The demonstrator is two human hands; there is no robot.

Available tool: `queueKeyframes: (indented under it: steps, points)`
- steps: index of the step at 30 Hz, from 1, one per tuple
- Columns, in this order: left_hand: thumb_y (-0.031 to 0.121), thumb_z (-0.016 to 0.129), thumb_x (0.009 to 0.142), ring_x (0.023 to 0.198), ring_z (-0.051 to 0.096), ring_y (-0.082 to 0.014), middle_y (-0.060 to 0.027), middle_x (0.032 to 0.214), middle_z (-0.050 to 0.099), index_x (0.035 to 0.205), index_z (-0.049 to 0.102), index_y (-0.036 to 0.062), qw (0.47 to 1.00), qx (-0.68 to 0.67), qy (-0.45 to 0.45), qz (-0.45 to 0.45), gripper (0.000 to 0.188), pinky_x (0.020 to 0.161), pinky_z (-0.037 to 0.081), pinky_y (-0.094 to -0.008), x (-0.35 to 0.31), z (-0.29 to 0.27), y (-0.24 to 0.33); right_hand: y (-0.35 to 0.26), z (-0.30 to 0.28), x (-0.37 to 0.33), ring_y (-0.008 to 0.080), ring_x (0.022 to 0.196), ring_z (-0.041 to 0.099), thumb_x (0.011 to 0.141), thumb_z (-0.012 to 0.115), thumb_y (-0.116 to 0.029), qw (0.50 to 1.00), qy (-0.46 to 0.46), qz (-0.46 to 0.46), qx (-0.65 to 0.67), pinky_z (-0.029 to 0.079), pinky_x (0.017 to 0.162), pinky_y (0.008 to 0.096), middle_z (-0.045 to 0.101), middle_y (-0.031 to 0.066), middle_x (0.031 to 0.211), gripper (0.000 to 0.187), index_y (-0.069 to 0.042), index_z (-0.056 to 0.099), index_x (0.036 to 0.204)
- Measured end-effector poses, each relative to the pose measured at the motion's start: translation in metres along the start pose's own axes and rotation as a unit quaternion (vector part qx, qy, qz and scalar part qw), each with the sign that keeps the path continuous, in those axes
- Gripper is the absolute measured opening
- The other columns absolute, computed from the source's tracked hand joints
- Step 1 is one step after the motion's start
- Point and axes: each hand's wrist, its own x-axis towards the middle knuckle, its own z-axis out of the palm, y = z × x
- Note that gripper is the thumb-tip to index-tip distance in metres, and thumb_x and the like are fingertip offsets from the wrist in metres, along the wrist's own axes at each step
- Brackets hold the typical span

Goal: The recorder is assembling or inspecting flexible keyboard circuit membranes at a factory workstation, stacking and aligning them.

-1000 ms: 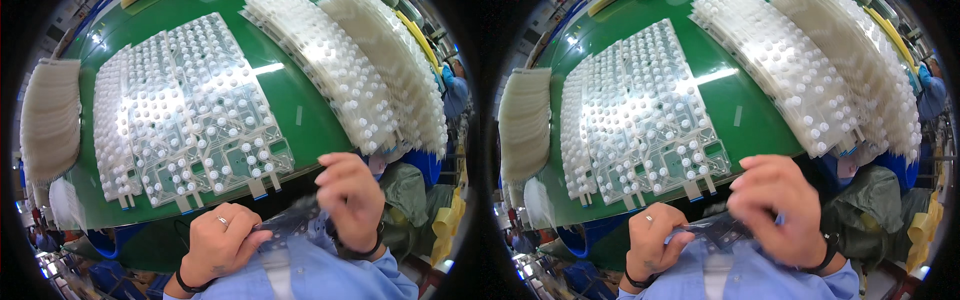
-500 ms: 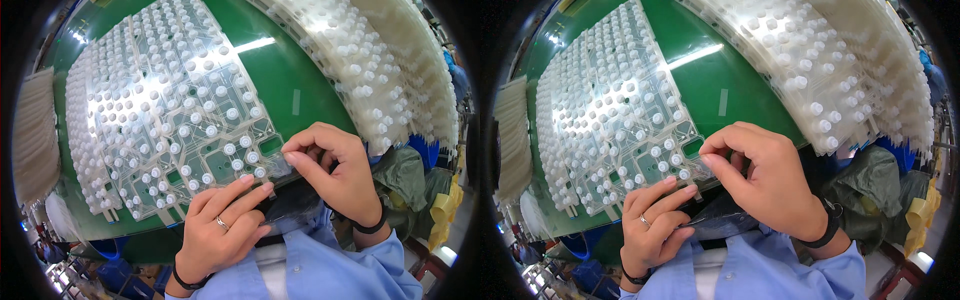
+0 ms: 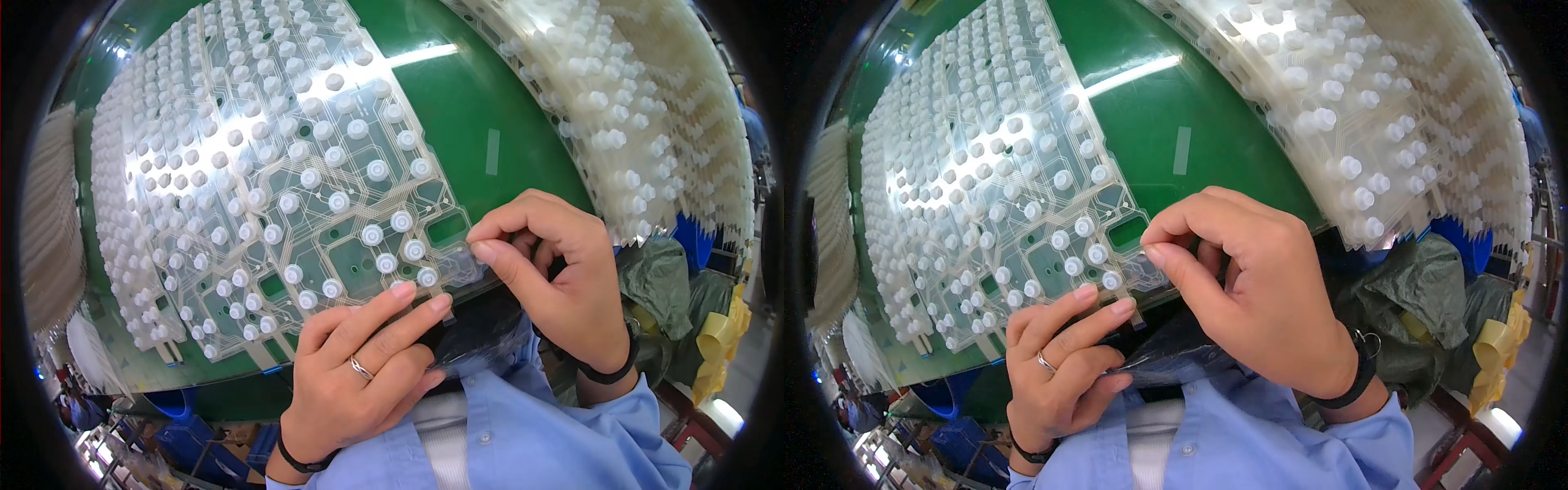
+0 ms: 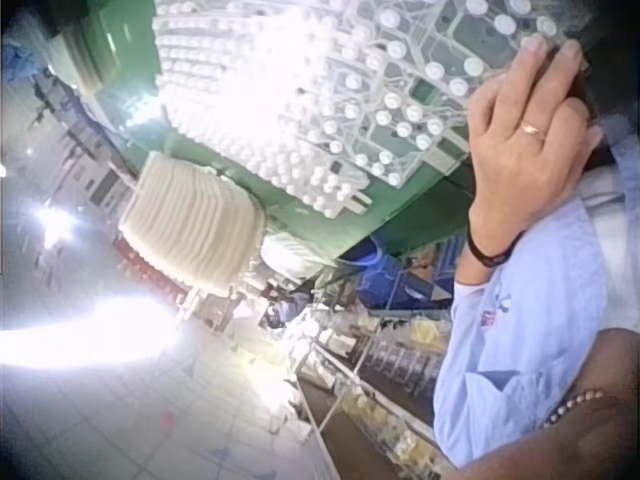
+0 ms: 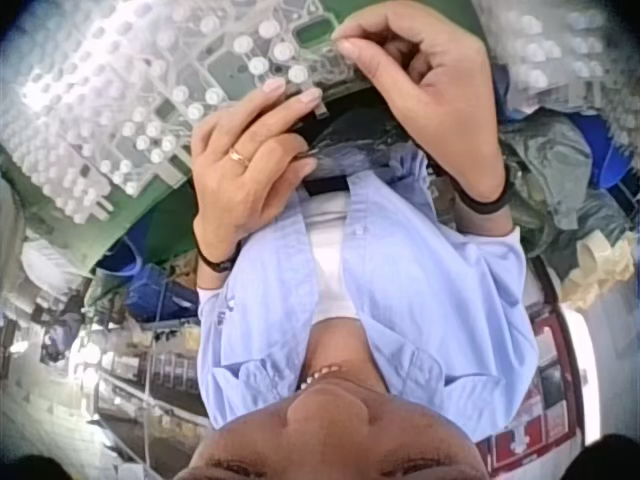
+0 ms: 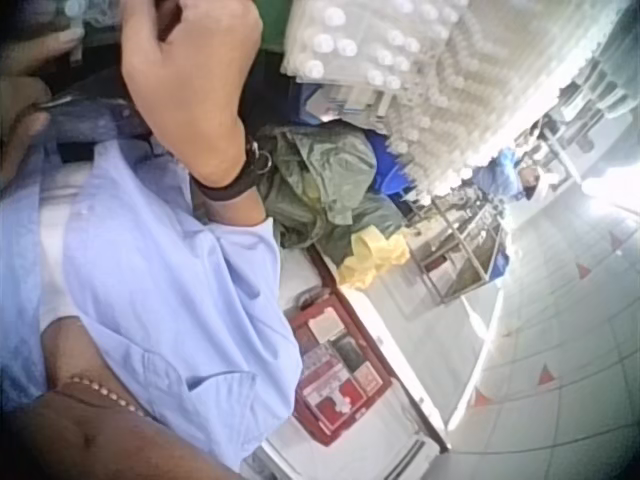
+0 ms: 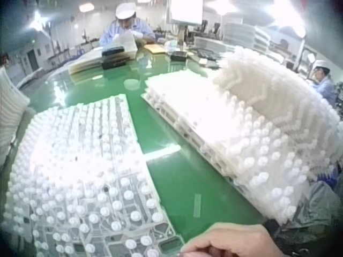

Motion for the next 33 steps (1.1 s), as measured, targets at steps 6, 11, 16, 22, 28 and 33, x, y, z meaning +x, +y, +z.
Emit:
queueKeyframes:
  steps: [6, 11, 16, 22, 28, 33]
  points:
    - [0.030, 0.070, 0.082, 0.117, 0.058, -0.0271, -0.0044, 0.122, 0.068, 0.078, 0.060, 0.0139, 1.000, -0.001, -0.002, 0.001, 0.019, 0.085, 0.040, -0.0371, 0.000, 0.001, -0.001, 0.000, 0.002, -0.001, 0.0019, 0.057, 0.046, 0.083, 0.068, 0.002, 1.000, 0.012, -0.010, -0.018, 0.032, 0.049, 0.0173, 0.061, 0.0013, 0.080, 0.007, 0.000, 0.069, 0.089]
    - [0.029, 0.071, 0.077, 0.118, 0.055, -0.0250, -0.0035, 0.130, 0.064, 0.077, 0.057, 0.0139, 0.996, 0.076, -0.034, -0.010, 0.021, 0.089, 0.037, -0.0368, 0.004, 0.001, 0.009, 0.000, 0.004, -0.001, 0.0023, 0.056, 0.046, 0.080, 0.069, 0.006, 0.999, 0.016, -0.024, -0.025, 0.032, 0.049, 0.0182, 0.061, 0.0020, 0.081, 0.012, 0.000, 0.069, 0.091]
    - [0.028, 0.072, 0.076, 0.117, 0.055, -0.0253, -0.0038, 0.131, 0.063, 0.077, 0.057, 0.0137, 0.997, 0.065, -0.033, -0.014, 0.021, 0.089, 0.036, -0.0373, 0.004, 0.002, 0.009, 0.003, 0.003, -0.006, 0.0037, 0.057, 0.045, 0.077, 0.070, 0.007, 0.998, 0.016, -0.051, -0.044, 0.033, 0.049, 0.0198, 0.060, 0.0020, 0.082, 0.021, -0.001, 0.069, 0.097]
    - [0.029, 0.069, 0.080, 0.116, 0.055, -0.0272, -0.0046, 0.129, 0.064, 0.077, 0.057, 0.0125, 0.998, 0.055, -0.031, -0.018, 0.021, 0.089, 0.037, -0.0384, 0.005, 0.001, 0.009, -0.004, 0.011, -0.010, 0.0071, 0.067, 0.044, 0.075, 0.070, 0.007, 0.988, 0.044, -0.062, -0.135, 0.036, 0.057, 0.0197, 0.051, 0.0047, 0.095, 0.051, -0.004, 0.055, 0.123]
    - [0.033, 0.065, 0.088, 0.103, 0.061, -0.0283, -0.0100, 0.110, 0.071, 0.076, 0.060, 0.0096, 0.999, -0.035, 0.021, -0.018, 0.027, 0.081, 0.047, -0.0385, -0.010, -0.015, 0.009, -0.018, -0.003, -0.028, 0.0191, 0.082, 0.056, 0.075, 0.076, -0.006, 0.982, -0.045, -0.155, -0.096, 0.044, 0.067, 0.0286, 0.059, 0.0088, 0.098, 0.046, -0.003, 0.059, 0.117]
    - [0.024, 0.078, 0.078, 0.072, 0.067, -0.0264, -0.0119, 0.095, 0.071, 0.094, 0.068, 0.0003, 0.968, -0.222, 0.070, -0.093, 0.031, 0.062, 0.053, -0.0320, -0.013, -0.016, 0.013, -0.027, -0.003, -0.055, 0.0231, 0.083, 0.062, 0.078, 0.075, -0.016, 0.970, -0.165, -0.136, -0.113, 0.048, 0.070, 0.0347, 0.065, 0.0046, 0.090, 0.027, -0.006, 0.067, 0.102]
